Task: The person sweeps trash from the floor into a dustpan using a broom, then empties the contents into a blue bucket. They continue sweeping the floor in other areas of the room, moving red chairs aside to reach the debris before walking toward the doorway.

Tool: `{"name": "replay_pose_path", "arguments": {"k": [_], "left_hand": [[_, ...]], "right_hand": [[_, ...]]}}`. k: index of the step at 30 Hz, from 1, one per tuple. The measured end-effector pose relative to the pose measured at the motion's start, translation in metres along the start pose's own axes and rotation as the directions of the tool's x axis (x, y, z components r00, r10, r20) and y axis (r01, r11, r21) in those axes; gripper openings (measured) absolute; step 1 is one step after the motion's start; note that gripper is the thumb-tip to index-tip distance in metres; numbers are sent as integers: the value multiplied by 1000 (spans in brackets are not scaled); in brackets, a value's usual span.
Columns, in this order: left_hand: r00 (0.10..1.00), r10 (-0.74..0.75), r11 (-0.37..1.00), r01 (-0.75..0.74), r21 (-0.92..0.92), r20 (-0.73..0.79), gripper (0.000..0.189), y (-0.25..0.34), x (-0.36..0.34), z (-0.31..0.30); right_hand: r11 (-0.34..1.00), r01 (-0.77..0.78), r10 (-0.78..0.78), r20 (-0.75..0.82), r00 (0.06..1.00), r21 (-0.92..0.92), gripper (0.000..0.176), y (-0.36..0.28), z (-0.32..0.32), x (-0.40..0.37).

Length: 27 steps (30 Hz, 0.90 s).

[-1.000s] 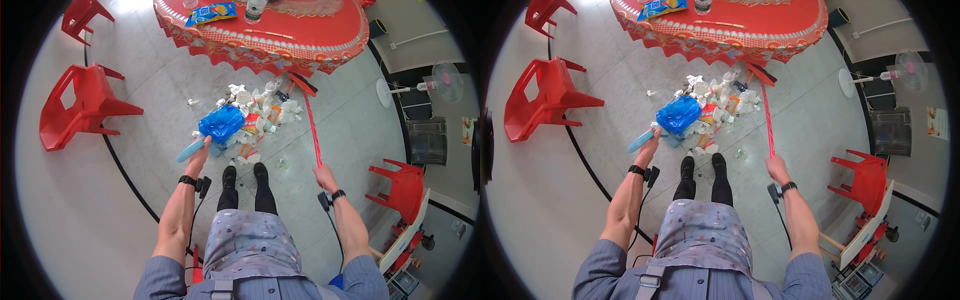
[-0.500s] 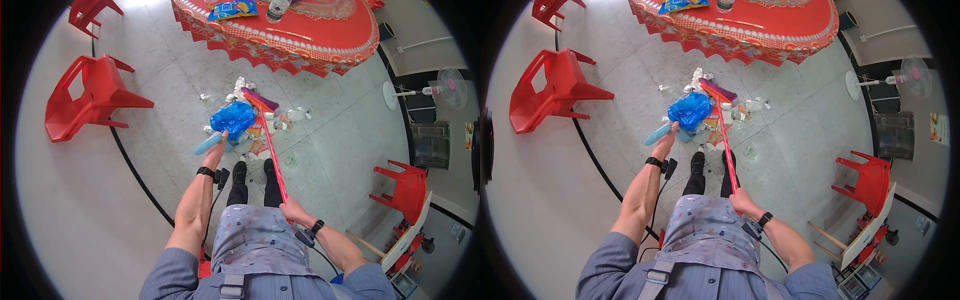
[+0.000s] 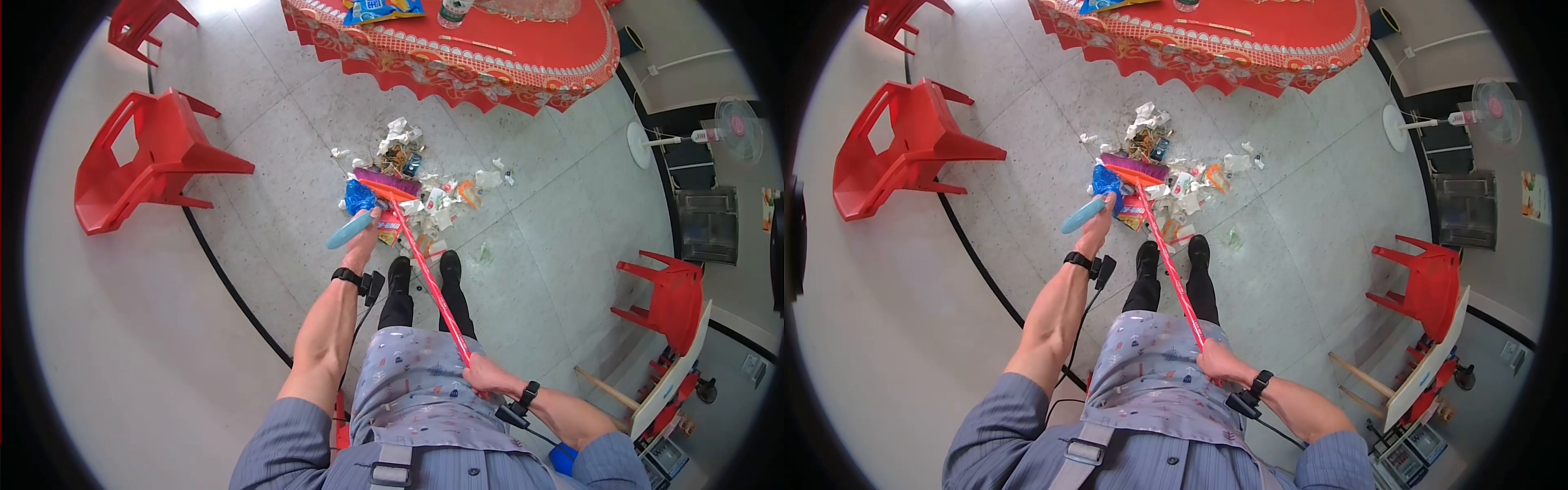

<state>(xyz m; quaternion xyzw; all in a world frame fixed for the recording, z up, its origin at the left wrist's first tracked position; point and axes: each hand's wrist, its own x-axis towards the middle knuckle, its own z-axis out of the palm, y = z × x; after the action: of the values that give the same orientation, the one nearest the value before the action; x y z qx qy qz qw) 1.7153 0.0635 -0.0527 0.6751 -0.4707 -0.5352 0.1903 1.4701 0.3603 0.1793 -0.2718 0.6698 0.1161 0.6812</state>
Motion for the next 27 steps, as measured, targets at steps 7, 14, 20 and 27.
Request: {"name": "replay_pose_path", "arguments": {"k": [7,14,20,27], "left_hand": [[997,61,984,-52,-173,51,53,-22,-11,0],[979,-205,979,204,29,15,71,-28,-58,-21],[941,166,847,-289,445,296,32,32,-142,-37],[591,802,480,-552,681,-86,37,123,-151,-87]], "right_hand": [[982,-34,21,-72,997,-184,22,21,-11,5],[978,-43,21,-110,994,-203,25,15,-34,-9],[978,-81,52,-150,987,-194,19,22,-46,-14],[988,17,-24,-45,999,-150,16,23,-67,-23]]}}
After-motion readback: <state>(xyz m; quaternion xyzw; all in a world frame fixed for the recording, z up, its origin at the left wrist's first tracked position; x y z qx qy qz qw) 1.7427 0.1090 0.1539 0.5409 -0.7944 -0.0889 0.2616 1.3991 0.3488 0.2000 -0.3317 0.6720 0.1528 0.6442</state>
